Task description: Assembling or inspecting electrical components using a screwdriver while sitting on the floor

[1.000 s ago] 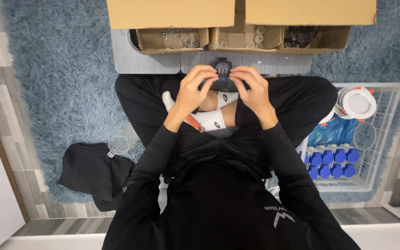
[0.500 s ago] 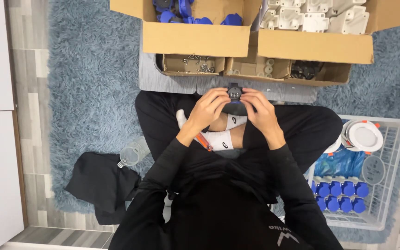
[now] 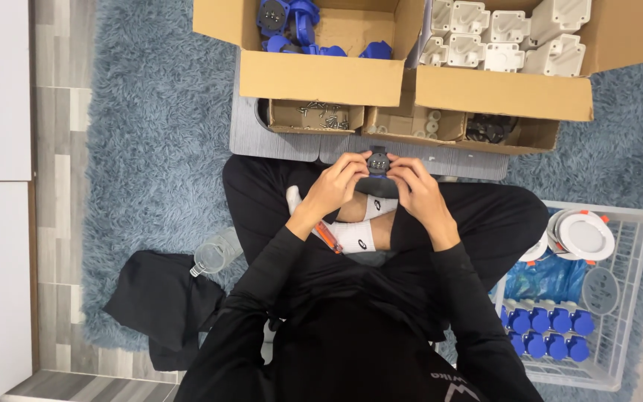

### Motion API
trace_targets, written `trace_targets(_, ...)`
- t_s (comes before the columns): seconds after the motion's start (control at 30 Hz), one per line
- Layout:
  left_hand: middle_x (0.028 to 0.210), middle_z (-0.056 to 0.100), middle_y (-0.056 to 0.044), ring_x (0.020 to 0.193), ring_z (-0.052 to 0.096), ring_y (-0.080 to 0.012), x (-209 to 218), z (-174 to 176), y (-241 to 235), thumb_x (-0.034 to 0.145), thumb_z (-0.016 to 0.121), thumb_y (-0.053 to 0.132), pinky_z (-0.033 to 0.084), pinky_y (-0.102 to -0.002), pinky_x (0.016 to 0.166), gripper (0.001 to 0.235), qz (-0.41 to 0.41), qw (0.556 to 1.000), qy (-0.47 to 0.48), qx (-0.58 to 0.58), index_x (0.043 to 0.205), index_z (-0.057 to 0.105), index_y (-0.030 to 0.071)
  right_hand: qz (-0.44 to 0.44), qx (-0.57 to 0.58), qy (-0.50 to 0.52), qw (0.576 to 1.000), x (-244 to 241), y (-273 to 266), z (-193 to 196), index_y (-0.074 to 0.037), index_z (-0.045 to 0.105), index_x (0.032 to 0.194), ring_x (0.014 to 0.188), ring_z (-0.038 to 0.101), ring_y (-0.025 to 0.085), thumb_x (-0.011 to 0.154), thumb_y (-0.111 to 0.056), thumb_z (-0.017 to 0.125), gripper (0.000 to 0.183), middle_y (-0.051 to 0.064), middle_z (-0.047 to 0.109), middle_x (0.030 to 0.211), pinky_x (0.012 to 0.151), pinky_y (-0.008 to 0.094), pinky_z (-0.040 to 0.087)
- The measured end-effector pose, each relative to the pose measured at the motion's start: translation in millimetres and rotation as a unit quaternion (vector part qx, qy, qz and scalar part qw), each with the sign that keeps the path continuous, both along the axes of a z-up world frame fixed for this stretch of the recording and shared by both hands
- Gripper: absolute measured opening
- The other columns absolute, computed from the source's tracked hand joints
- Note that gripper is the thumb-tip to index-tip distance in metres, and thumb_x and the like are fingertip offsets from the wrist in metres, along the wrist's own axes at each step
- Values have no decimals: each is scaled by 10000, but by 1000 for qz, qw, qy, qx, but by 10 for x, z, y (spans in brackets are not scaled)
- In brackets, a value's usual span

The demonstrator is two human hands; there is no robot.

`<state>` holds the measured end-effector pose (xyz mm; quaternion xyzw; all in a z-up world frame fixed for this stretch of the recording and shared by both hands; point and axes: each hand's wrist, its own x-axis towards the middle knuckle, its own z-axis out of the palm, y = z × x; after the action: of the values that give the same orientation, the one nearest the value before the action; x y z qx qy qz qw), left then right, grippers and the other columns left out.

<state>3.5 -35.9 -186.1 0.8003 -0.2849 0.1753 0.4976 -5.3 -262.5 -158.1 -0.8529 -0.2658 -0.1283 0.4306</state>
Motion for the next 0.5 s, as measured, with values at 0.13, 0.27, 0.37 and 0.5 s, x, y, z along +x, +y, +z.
trace_targets(0.13, 1069, 689, -52, 1088, 784, -319, -7, 63, 16, 1091, 658, 59, 678, -367, 874, 78, -6, 1000, 13, 2, 1024, 695, 45, 0, -11, 11, 1000, -9, 8, 46, 12, 736, 1059, 1161, 773, 392, 1056, 31, 728, 22, 134, 716, 1149, 934, 450, 662)
trace_targets(0.27, 1102, 674, -38, 1144, 770, -314, -1, 44, 56, 1108, 651, 108, 669, -373, 906, 95, -22, 999, 24, 17, 1030, 687, 69, 2, -19, 17, 1000, -27, -44, -121, 2, 748, 1063, 1199, 765, 369, 1058, 14, 728, 24, 126, 702, 1196, 961, 417, 659)
trace_targets(0.37, 1097, 671, -53, 1134, 769, -331, 16, 126, 77, 1107, 648, 107, 671, -388, 899, 117, -27, 999, 20, 34, 1006, 678, 56, 5, -26, 10, 1000, -35, -58, -154, 4, 750, 1077, 1209, 761, 363, 1060, 6, 731, 25, 129, 691, 1217, 964, 404, 660)
trace_targets(0.5, 1124, 665, -55, 1149, 759, -347, 82, 140, 104, 1056, 715, 130, 666, -423, 910, 96, -51, 997, 25, 43, 988, 675, 76, 7, -32, -2, 999, -41, -52, -140, 21, 750, 1092, 1216, 756, 371, 1059, 5, 735, 40, 145, 680, 1229, 981, 403, 658)
